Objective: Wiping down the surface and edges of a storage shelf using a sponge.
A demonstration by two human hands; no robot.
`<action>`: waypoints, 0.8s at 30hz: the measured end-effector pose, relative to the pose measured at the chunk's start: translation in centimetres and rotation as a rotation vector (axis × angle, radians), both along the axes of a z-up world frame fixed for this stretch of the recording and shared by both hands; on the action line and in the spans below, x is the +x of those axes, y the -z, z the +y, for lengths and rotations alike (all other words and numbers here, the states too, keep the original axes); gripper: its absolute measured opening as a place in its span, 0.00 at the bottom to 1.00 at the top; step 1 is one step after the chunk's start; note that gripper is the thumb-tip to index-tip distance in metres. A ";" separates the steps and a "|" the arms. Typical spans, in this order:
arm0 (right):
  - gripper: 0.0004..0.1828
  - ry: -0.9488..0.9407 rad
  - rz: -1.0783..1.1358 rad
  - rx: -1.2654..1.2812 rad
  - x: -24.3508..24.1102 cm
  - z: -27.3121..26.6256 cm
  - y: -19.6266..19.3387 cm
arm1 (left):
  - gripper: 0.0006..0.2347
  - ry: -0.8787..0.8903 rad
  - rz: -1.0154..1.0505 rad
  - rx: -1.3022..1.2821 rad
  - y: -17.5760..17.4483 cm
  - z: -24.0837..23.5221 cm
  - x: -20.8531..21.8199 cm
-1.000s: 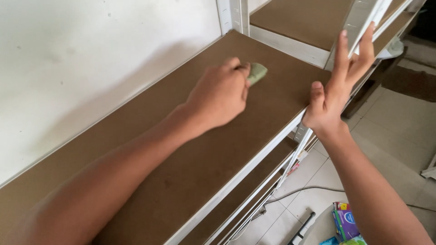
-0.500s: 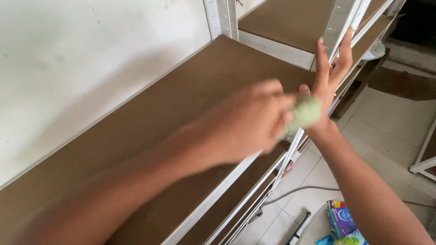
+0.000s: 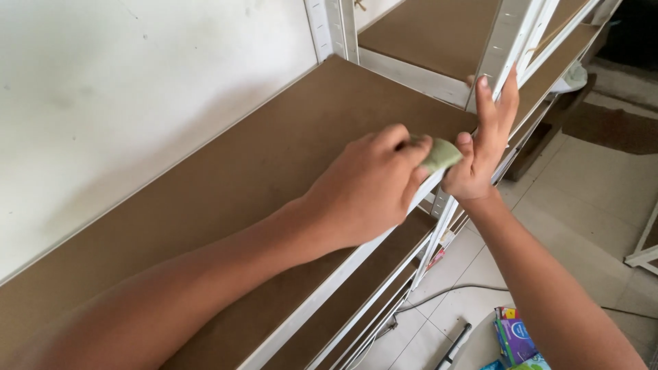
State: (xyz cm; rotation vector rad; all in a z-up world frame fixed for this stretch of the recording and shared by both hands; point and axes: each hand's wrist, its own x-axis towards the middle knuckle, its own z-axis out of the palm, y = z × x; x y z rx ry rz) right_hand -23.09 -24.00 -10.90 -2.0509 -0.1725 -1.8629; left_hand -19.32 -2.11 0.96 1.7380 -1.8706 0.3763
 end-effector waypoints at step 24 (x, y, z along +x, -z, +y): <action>0.28 -0.092 -0.001 0.009 -0.5 1.2 -1.2 | 0.13 -0.427 -0.294 0.033 0.6 -6.3 20.2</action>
